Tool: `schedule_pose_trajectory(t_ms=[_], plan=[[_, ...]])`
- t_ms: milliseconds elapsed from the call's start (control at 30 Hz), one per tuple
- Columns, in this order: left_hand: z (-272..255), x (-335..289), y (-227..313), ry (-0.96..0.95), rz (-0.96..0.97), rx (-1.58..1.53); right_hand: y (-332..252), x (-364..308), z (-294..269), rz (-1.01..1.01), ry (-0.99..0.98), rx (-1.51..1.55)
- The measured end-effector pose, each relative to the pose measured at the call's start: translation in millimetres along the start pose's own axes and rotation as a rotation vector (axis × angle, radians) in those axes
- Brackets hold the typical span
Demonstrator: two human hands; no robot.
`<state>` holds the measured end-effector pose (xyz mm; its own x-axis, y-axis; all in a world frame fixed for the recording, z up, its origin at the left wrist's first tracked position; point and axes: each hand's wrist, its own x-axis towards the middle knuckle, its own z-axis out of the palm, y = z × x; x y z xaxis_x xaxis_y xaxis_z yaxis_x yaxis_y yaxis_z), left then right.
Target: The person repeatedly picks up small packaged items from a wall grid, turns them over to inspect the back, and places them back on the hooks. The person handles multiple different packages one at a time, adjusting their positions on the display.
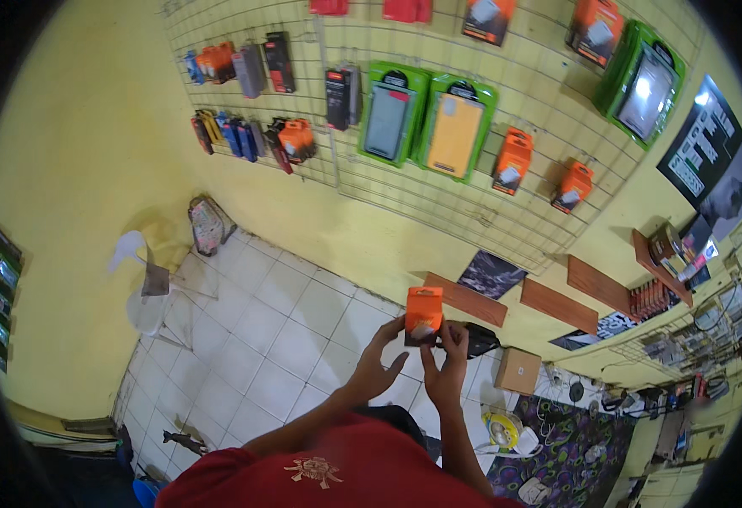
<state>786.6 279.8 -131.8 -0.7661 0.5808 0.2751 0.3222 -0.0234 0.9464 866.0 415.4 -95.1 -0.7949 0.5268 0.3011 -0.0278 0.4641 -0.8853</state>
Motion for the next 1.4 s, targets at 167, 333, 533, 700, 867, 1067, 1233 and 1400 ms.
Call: schedule_pose_trajectory(t_ms=[167, 333, 533, 700, 867, 1067, 1233, 1400], plan=[[-76.5, -8.2, -19.2, 0.11, 0.054, -0.012, -18.5, 2.7, 75.9, -0.13, -0.099, 0.024], [-169.1, -0.4, -40.8, 0.142, 0.084, -0.074, -40.9, 16.7, 165.6, -0.123, -0.125, 0.103], [-284.6, 23.8, -57.6, 0.122, 0.124, -0.064, -83.5, 51.7, 272.7, -0.061, -0.057, 0.111], [-344.3, 90.2, -44.4, 0.085, 0.185, -0.035, -125.1, 109.4, 311.2, -0.138, -0.004, 0.046], [-366.7, 191.0, -20.4, 0.086, 0.34, -0.096, -156.1, 198.4, 321.0, -0.254, 0.111, 0.046], [-382.7, 314.1, -23.6, 0.065, 0.45, -0.238, -179.0, 312.5, 334.4, -0.339, 0.215, 0.063], [-391.0, 388.3, -9.8, 0.022, 0.503, -0.238, -182.1, 380.2, 337.6, -0.39, 0.281, 0.079], [-392.4, 433.1, -14.7, 0.029, 0.541, -0.248, -170.0, 426.9, 341.0, -0.412, 0.288, 0.152]])
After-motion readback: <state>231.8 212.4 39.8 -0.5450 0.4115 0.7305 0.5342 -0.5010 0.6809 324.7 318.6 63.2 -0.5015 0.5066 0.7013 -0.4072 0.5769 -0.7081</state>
